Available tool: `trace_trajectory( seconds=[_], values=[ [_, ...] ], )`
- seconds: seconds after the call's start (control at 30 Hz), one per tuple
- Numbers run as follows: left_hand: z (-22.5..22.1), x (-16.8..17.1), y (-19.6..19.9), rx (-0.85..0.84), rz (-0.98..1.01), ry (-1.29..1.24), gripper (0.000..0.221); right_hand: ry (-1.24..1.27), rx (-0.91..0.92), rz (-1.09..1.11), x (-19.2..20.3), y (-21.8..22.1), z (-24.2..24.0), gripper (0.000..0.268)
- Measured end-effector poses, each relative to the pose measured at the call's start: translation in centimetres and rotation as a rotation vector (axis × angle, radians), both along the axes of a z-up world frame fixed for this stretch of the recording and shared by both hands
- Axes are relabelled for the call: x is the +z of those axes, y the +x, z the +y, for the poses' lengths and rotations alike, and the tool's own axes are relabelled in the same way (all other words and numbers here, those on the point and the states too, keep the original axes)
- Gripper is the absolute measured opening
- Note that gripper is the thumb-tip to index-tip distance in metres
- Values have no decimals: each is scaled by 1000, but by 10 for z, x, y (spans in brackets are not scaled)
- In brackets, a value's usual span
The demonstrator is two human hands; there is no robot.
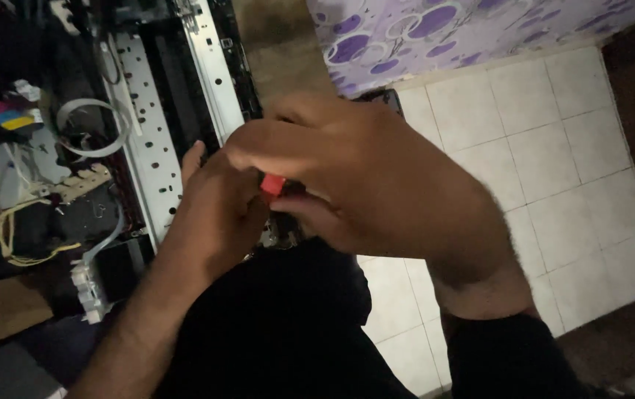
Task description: The person is cleaning dust from the internal components of a disassembled printer using a brush and then proceeds to unscrew a component using a screwdriver.
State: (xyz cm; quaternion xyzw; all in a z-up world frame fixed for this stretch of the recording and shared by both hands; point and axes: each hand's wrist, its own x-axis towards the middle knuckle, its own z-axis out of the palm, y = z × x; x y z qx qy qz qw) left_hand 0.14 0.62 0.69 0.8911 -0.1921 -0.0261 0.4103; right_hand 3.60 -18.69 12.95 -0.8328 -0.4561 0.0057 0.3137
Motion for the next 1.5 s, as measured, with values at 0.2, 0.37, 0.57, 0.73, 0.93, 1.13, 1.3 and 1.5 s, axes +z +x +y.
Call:
trace_trajectory(
  seconds=[0.2, 0.37, 0.57, 0.73, 0.93, 1.13, 1.3, 1.5],
  values=[
    [-7, 7, 0, 16, -2, 64, 21, -52, -124, -207, -6, -10, -1, 33],
    [-13, 13, 11, -21, 123, 225, 26, -79, -161, -80, -9, -11, -18, 71],
    [-21, 40, 16, -103, -45, -49, 28, 524, -280, 184, -40, -21, -28, 88],
    [-35, 39, 26, -157, -315, 103, 19, 944, -357, 445, -84, -33, -31, 86],
    [-35, 38, 31, -153, -292, 107, 14, 987, -357, 537, -118, -37, -50, 71],
    [-33, 45, 38, -169, -415, 176, 12, 1038, -297, 459, -152, -40, -51, 58],
    [-4, 44, 37, 10, -351, 277, 34, 1228, -422, 416, -182, -39, -55, 46],
    [4, 18, 27, -173, -312, 386, 14, 1176, -634, 286, -213, -41, -41, 46]
  ],
)
